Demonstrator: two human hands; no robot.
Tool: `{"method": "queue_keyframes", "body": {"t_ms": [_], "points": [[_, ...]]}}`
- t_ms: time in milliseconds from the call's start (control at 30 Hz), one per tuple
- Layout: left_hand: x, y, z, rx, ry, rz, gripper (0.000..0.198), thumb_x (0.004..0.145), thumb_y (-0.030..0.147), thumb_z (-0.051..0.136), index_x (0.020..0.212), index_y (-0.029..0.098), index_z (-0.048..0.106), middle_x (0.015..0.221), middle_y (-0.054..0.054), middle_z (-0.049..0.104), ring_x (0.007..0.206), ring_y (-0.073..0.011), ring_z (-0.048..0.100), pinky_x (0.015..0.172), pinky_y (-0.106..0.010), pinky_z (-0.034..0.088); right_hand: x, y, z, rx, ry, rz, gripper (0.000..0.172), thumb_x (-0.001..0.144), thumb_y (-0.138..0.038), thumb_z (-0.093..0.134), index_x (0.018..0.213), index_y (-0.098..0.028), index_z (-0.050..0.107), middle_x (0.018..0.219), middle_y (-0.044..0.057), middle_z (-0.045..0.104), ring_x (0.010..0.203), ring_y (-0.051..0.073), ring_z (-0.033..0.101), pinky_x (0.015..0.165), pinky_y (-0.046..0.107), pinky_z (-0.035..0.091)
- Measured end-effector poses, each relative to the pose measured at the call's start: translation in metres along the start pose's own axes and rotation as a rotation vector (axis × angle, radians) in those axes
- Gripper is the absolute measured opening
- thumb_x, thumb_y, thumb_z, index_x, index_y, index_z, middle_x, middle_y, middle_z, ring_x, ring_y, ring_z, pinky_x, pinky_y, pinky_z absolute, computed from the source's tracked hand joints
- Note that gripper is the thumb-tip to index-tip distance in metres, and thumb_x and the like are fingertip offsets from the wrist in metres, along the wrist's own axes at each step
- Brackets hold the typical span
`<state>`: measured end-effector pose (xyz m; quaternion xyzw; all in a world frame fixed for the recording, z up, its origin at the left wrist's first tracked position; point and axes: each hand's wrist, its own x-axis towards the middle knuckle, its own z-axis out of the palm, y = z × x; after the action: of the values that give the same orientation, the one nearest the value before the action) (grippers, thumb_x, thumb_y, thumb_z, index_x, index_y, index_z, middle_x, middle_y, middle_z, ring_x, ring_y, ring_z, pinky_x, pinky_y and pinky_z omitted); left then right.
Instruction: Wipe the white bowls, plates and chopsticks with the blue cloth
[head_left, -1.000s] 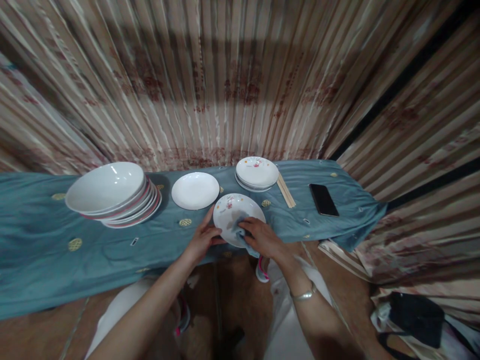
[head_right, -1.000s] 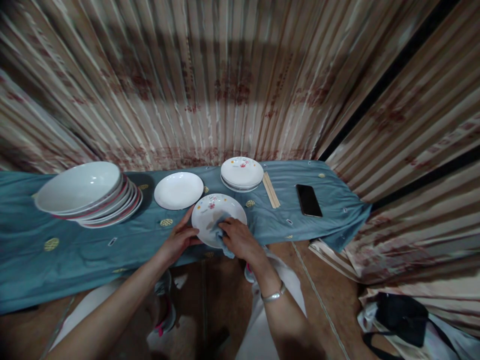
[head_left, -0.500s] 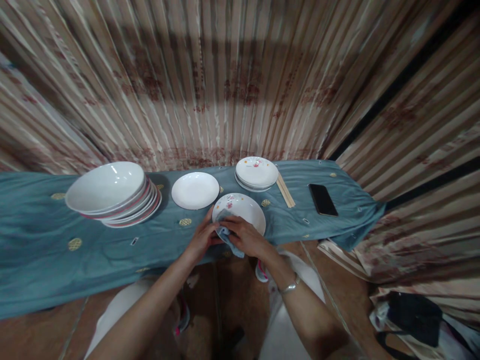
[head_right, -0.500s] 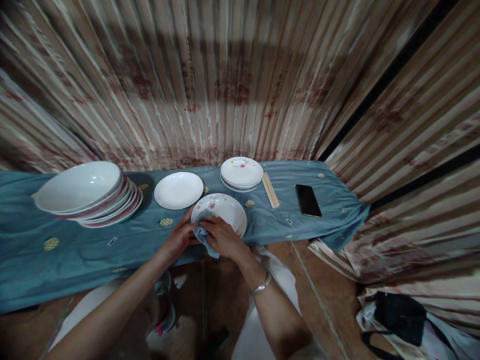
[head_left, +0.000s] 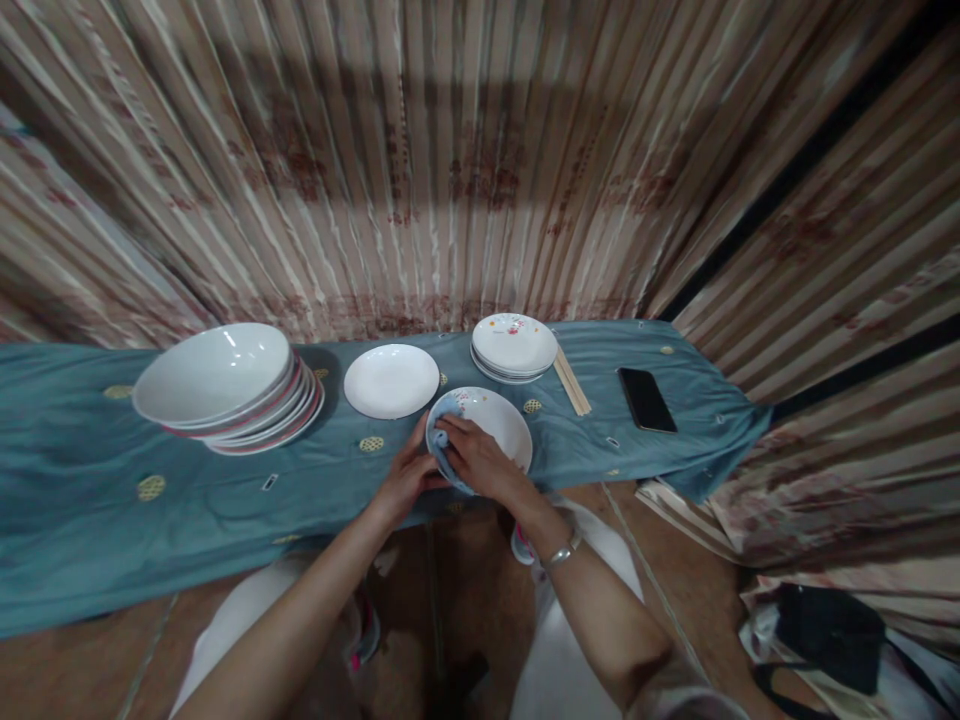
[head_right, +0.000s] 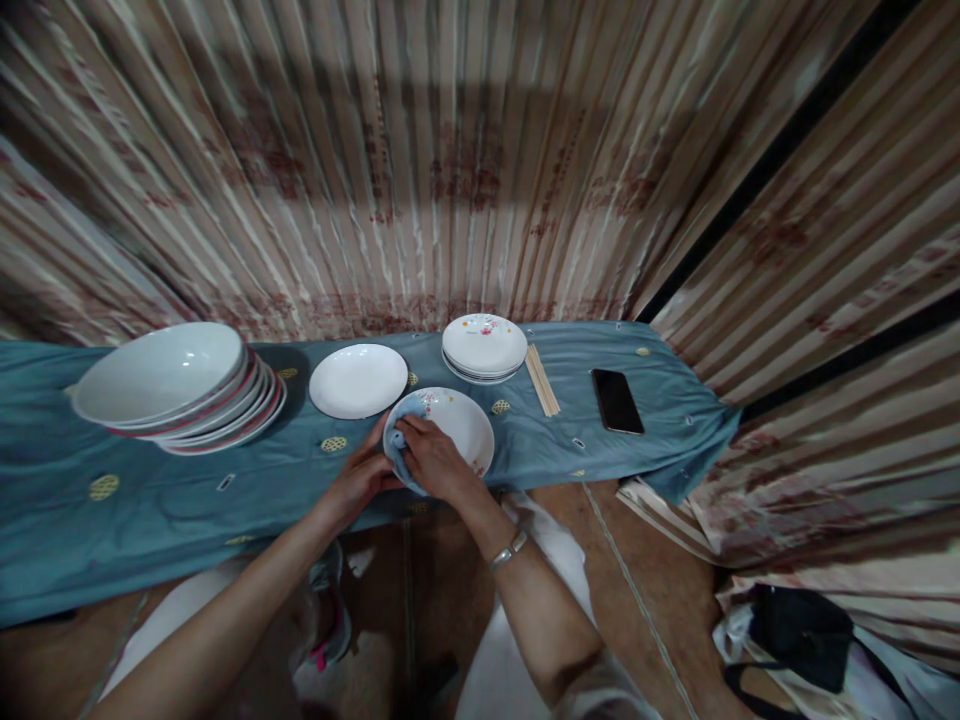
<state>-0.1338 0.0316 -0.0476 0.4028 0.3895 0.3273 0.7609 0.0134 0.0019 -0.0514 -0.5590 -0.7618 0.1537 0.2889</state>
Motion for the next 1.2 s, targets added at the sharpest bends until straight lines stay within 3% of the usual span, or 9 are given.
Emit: {"method": "queue_keyframes", "body": {"t_ms": [333, 433, 533, 700, 867, 1200], "points": [[-0.002, 0.001, 0.001, 0.001, 0.007, -0.002, 0.083, 0.066, 0.008, 0.061, 0.144, 0.024, 0.038, 0.074, 0.001, 0.066, 0.066, -0.0165, 0.060, 0.062, -0.032, 0.056, 0.013, 0.017, 0.004, -0.141, 0.052, 0.074, 0.046, 0.090, -0.011, 0.041, 0.134, -0.005, 0.047, 0.141, 0.021, 0.045, 0.131, 0.026, 0.043, 0.112, 0.044, 0.036], [-0.002, 0.001, 0.000, -0.003, -0.010, 0.005, 0.087, 0.065, 0.011, 0.065, 0.145, 0.026, 0.036, 0.079, 0.000, 0.068, 0.071, -0.0180, 0.062, 0.063, -0.033, 0.057, 0.016, 0.024, 0.003, -0.265, 0.042, 0.095, 0.046, 0.090, -0.009, 0.038, 0.135, -0.002, 0.046, 0.141, 0.021, 0.045, 0.134, 0.025, 0.039, 0.113, 0.040, 0.035], [-0.002, 0.001, 0.000, -0.004, -0.013, 0.007, 0.092, 0.062, 0.013, 0.068, 0.147, 0.027, 0.033, 0.088, -0.002, 0.070, 0.075, -0.0193, 0.063, 0.064, -0.034, 0.057, 0.015, 0.030, 0.002, -0.388, 0.023, 0.117, 0.046, 0.092, -0.008, 0.035, 0.136, -0.002, 0.045, 0.142, 0.020, 0.045, 0.136, 0.024, 0.037, 0.113, 0.038, 0.034], [-0.002, 0.003, 0.000, 0.019, -0.031, 0.010, 0.095, 0.061, 0.014, 0.067, 0.148, 0.026, 0.030, 0.084, -0.001, 0.070, 0.073, -0.0195, 0.064, 0.064, -0.035, 0.058, 0.007, 0.037, -0.005, -0.494, -0.012, 0.199, 0.045, 0.093, -0.010, 0.035, 0.136, -0.005, 0.045, 0.142, 0.018, 0.046, 0.134, 0.023, 0.039, 0.110, 0.038, 0.036], [-0.003, 0.004, 0.001, 0.039, -0.025, 0.015, 0.095, 0.062, 0.013, 0.067, 0.148, 0.025, 0.029, 0.076, 0.001, 0.068, 0.069, -0.0171, 0.063, 0.063, -0.033, 0.058, -0.004, 0.038, -0.013, -0.523, -0.069, 0.263, 0.043, 0.092, -0.007, 0.033, 0.132, -0.006, 0.049, 0.137, 0.015, 0.052, 0.132, 0.020, 0.040, 0.110, 0.036, 0.034], [-0.002, 0.005, 0.002, 0.032, -0.025, 0.010, 0.092, 0.061, 0.011, 0.064, 0.147, 0.025, 0.032, 0.083, -0.001, 0.070, 0.072, -0.0180, 0.064, 0.064, -0.034, 0.058, -0.032, 0.025, -0.031, -0.406, -0.135, 0.377, 0.042, 0.091, -0.009, 0.039, 0.131, -0.011, 0.054, 0.136, 0.015, 0.054, 0.121, 0.022, 0.053, 0.103, 0.034, 0.041]]}}
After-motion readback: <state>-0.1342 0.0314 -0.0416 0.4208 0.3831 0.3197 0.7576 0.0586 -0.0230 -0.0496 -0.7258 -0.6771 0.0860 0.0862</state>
